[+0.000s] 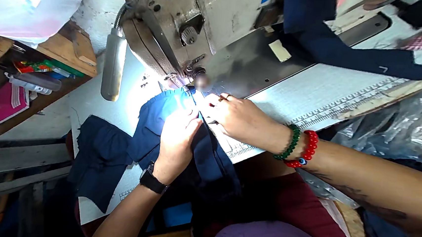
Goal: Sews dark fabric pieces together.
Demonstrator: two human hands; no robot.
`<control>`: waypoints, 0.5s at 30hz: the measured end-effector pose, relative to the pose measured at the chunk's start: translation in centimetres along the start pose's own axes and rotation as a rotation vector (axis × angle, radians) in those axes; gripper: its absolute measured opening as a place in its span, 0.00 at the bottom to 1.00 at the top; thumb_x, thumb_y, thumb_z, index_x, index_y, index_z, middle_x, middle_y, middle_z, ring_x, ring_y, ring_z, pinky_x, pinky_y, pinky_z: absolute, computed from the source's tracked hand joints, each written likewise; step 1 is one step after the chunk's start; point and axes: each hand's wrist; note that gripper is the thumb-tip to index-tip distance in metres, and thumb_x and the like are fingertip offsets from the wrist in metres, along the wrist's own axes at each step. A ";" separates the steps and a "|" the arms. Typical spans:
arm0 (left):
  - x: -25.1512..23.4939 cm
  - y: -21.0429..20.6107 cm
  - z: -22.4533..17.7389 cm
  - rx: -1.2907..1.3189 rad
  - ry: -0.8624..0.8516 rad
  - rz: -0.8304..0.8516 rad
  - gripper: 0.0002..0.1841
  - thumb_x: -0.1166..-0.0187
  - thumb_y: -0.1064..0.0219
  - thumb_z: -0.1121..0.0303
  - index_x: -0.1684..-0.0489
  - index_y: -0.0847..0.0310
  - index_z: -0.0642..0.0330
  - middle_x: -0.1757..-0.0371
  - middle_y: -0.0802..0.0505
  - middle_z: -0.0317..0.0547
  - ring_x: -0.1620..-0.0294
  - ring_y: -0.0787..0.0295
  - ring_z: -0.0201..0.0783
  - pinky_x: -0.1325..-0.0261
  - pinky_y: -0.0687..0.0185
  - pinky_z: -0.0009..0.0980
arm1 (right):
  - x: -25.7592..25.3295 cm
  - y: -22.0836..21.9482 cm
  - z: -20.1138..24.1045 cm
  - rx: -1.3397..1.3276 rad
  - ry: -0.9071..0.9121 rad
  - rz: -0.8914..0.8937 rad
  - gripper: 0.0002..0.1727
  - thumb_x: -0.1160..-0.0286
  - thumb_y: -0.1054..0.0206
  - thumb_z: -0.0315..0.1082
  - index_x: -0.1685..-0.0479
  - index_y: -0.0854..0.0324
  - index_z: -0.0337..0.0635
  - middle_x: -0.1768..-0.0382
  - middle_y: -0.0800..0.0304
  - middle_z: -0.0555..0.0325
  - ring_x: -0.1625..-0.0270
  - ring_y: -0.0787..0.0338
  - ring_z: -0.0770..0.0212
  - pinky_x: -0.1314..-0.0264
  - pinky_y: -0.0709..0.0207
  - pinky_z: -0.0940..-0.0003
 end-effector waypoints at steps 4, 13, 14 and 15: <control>-0.5 0.3 0.1 -0.056 -0.079 0.059 0.15 0.25 0.39 0.81 0.50 0.08 0.58 0.33 0.09 0.51 0.26 0.16 0.49 0.20 0.30 0.50 | 0.1 -0.1 -0.1 0.008 0.010 -0.015 0.15 0.29 0.34 0.27 0.46 0.09 0.44 0.39 0.11 0.47 0.43 0.10 0.43 0.57 0.14 0.51; -0.6 0.8 1.3 0.005 -0.133 0.098 0.15 0.26 0.40 0.83 0.51 0.08 0.60 0.33 0.08 0.50 0.27 0.15 0.46 0.18 0.34 0.52 | 0.1 -0.2 -0.5 -0.028 0.047 -0.083 0.09 0.30 0.35 0.28 0.59 0.09 0.45 0.49 0.13 0.51 0.53 0.10 0.50 0.61 0.16 0.54; -0.6 0.9 1.7 0.029 -0.144 0.096 0.15 0.25 0.41 0.83 0.51 0.09 0.60 0.33 0.09 0.49 0.28 0.15 0.46 0.19 0.31 0.51 | 0.0 -0.1 -0.4 -0.032 0.040 -0.074 0.09 0.30 0.35 0.28 0.60 0.09 0.45 0.49 0.13 0.52 0.53 0.10 0.50 0.62 0.16 0.54; -0.7 1.1 2.0 0.046 -0.158 0.088 0.15 0.25 0.41 0.82 0.52 0.08 0.61 0.33 0.09 0.49 0.29 0.14 0.46 0.21 0.29 0.50 | 0.0 -0.1 -0.4 -0.034 0.038 -0.067 0.08 0.30 0.34 0.28 0.61 0.09 0.45 0.48 0.13 0.52 0.52 0.10 0.50 0.62 0.16 0.54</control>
Point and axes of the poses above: each hand's wrist, its own x-axis away from the middle knuckle, its own y-axis out of the back of the hand, z = x × y
